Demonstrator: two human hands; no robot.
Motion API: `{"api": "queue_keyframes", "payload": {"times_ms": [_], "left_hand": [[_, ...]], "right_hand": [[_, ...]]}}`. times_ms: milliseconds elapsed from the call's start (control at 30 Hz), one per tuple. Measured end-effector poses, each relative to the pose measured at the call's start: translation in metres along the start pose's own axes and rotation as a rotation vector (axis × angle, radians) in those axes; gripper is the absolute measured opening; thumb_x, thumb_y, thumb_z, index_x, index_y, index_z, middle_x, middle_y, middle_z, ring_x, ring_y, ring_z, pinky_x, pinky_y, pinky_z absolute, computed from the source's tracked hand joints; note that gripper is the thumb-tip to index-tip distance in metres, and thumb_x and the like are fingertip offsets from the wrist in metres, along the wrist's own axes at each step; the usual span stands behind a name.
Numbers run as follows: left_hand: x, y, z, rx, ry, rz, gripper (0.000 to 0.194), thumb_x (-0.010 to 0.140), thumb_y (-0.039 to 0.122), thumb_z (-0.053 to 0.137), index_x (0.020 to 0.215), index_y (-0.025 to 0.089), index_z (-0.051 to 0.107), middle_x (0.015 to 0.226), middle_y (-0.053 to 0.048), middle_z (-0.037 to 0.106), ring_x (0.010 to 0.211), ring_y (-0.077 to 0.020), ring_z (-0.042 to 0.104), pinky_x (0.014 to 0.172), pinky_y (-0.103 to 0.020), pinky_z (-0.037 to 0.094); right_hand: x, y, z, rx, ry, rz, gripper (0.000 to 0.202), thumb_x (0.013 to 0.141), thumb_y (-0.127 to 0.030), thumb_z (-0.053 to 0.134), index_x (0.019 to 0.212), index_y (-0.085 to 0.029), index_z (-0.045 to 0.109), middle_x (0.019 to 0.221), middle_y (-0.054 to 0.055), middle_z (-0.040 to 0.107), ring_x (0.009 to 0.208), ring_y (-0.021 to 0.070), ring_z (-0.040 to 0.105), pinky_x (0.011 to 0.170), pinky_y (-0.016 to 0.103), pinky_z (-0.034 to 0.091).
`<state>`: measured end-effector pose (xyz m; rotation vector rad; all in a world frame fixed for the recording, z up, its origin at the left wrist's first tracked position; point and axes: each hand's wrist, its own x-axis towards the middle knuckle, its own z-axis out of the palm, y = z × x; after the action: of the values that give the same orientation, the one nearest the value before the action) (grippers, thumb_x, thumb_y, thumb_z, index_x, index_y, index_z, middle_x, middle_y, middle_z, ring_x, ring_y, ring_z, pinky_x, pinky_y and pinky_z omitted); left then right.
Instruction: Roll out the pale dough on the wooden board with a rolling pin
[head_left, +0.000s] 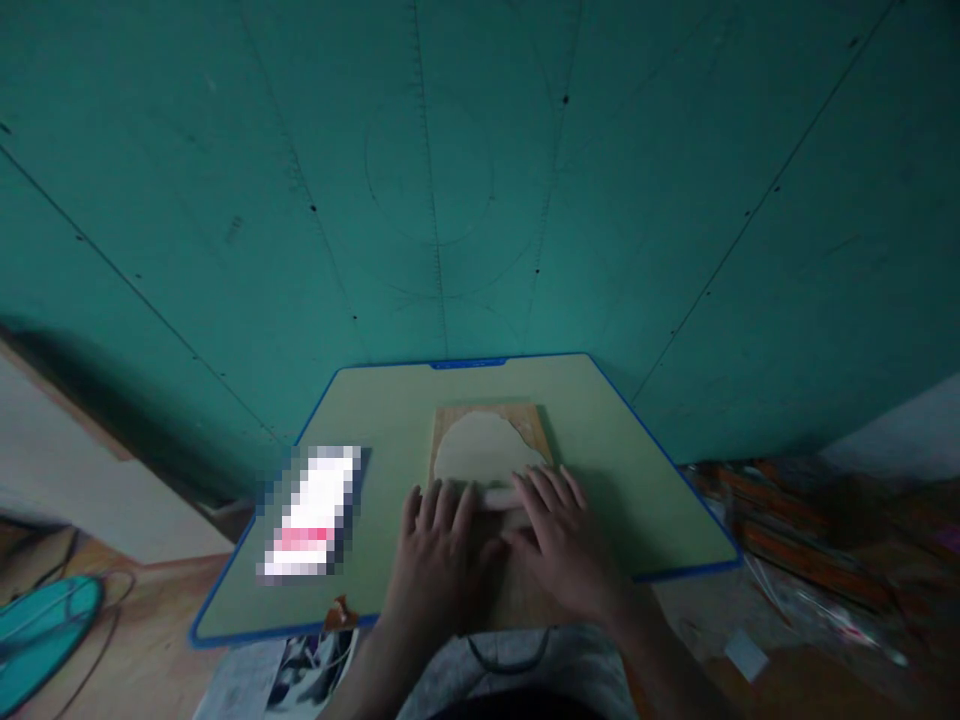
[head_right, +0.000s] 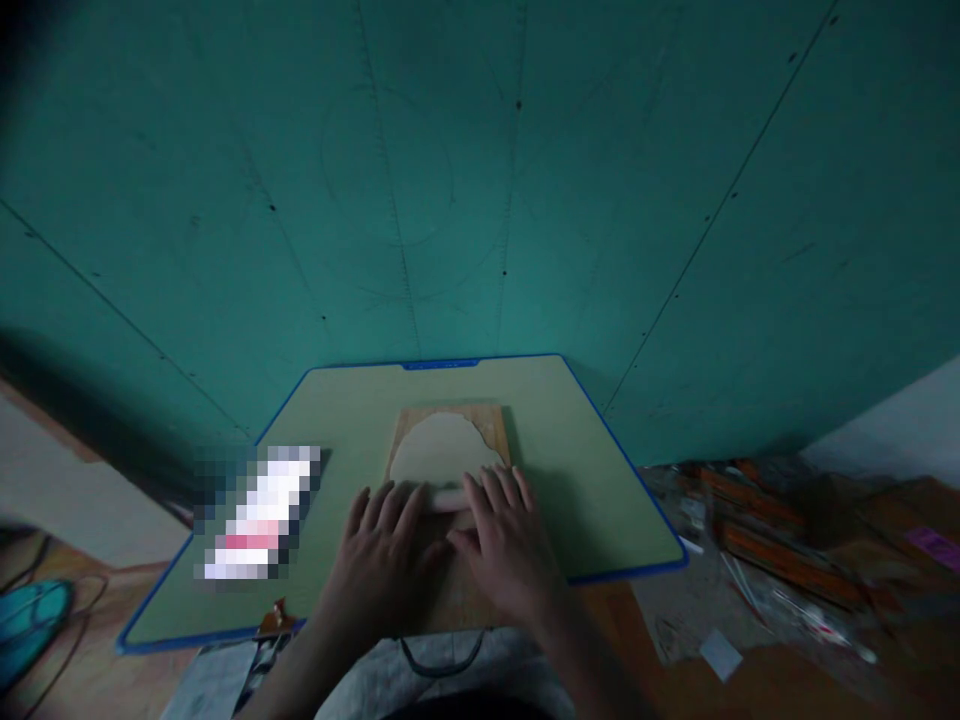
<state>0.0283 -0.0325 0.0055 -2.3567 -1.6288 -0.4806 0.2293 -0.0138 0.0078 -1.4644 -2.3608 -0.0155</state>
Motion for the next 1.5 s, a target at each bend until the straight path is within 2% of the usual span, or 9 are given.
{"api": "queue_keyframes", "payload": {"times_ms": [133, 233, 333, 500, 700, 867, 1100, 1300, 1500], "left_hand": [[-0.037, 0.005, 0.003, -0.008, 0.124, 0.083, 0.062, 0.097, 0.044, 0.052, 0.151, 0.016, 0.045, 0.144, -0.018, 0.06, 0.136, -0.0372, 0.052, 0.114, -0.057, 0.038], [-0.039, 0.004, 0.006, 0.007, 0.117, 0.085, 0.066, 0.096, 0.048, 0.051, 0.153, 0.016, 0.043, 0.146, -0.019, 0.059, 0.139, -0.039, 0.049, 0.115, -0.06, 0.038], [-0.022, -0.001, 0.008, 0.004, 0.051, 0.064, 0.066, 0.097, 0.053, 0.05, 0.151, 0.016, 0.046, 0.147, -0.019, 0.058, 0.142, -0.0402, 0.047, 0.116, -0.061, 0.036], [0.029, -0.011, 0.004, -0.042, -0.139, -0.039, 0.056, 0.101, 0.053, 0.047, 0.146, 0.021, 0.054, 0.149, -0.016, 0.058, 0.143, -0.038, 0.047, 0.117, -0.06, 0.036], [0.086, -0.023, 0.0, -0.013, -0.352, -0.181, 0.064, 0.1, 0.063, 0.044, 0.145, 0.019, 0.055, 0.16, -0.02, 0.044, 0.15, -0.0378, 0.037, 0.118, -0.053, 0.034], [0.115, -0.035, 0.006, -0.035, -0.356, -0.215, 0.054, 0.103, 0.058, 0.041, 0.138, 0.021, 0.06, 0.154, -0.019, 0.052, 0.147, -0.0357, 0.042, 0.114, -0.051, 0.037], [0.153, -0.057, 0.022, -0.075, -0.365, -0.27, 0.043, 0.103, 0.045, 0.042, 0.122, 0.016, 0.068, 0.123, -0.016, 0.07, 0.117, -0.0295, 0.065, 0.097, -0.041, 0.051], [0.176, -0.067, 0.03, -0.069, -0.335, -0.31, 0.032, 0.101, 0.042, 0.059, 0.118, 0.016, 0.066, 0.122, -0.01, 0.069, 0.111, -0.0245, 0.066, 0.098, -0.047, 0.054], [0.191, -0.076, 0.037, -0.062, -0.352, -0.329, 0.033, 0.099, 0.039, 0.065, 0.123, 0.017, 0.064, 0.124, -0.009, 0.067, 0.107, -0.0237, 0.067, 0.092, -0.046, 0.058]], "right_hand": [[-0.046, -0.006, 0.009, 0.002, 0.11, -0.054, 0.078, 0.098, -0.038, 0.054, 0.165, -0.021, 0.019, 0.161, 0.013, 0.046, 0.15, 0.0329, 0.036, 0.122, 0.06, 0.029], [-0.05, -0.005, 0.009, 0.009, 0.09, -0.047, 0.083, 0.098, -0.038, 0.054, 0.167, -0.024, 0.01, 0.163, 0.012, 0.042, 0.152, 0.0328, 0.034, 0.121, 0.061, 0.031], [-0.027, 0.002, 0.006, 0.009, 0.034, -0.06, 0.077, 0.097, -0.042, 0.056, 0.165, -0.022, 0.024, 0.161, 0.013, 0.045, 0.151, 0.0339, 0.037, 0.121, 0.061, 0.031], [0.032, 0.013, -0.003, 0.018, -0.062, -0.015, 0.051, 0.103, -0.043, 0.049, 0.149, -0.022, 0.053, 0.152, 0.013, 0.056, 0.144, 0.0309, 0.045, 0.124, 0.055, 0.026], [0.089, 0.019, -0.006, -0.073, -0.134, 0.067, 0.047, 0.106, -0.048, 0.042, 0.134, -0.018, 0.065, 0.145, 0.015, 0.061, 0.135, 0.0293, 0.052, 0.118, 0.045, 0.032], [0.127, 0.027, -0.005, -0.043, -0.203, 0.146, 0.04, 0.107, -0.045, 0.043, 0.129, -0.022, 0.067, 0.136, 0.012, 0.066, 0.129, 0.0257, 0.055, 0.109, 0.039, 0.037], [0.172, 0.043, 0.006, 0.002, -0.246, 0.197, 0.036, 0.108, -0.036, 0.04, 0.115, -0.02, 0.071, 0.122, 0.011, 0.072, 0.111, 0.0218, 0.065, 0.094, 0.032, 0.044], [0.193, 0.052, 0.013, -0.01, -0.199, 0.236, 0.035, 0.106, -0.023, 0.038, 0.108, -0.018, 0.072, 0.119, 0.012, 0.073, 0.11, 0.0213, 0.065, 0.092, 0.03, 0.043], [0.205, 0.059, 0.019, -0.015, -0.18, 0.245, 0.033, 0.104, -0.021, 0.04, 0.105, -0.02, 0.073, 0.117, 0.011, 0.075, 0.108, 0.0206, 0.066, 0.09, 0.029, 0.044]]}}
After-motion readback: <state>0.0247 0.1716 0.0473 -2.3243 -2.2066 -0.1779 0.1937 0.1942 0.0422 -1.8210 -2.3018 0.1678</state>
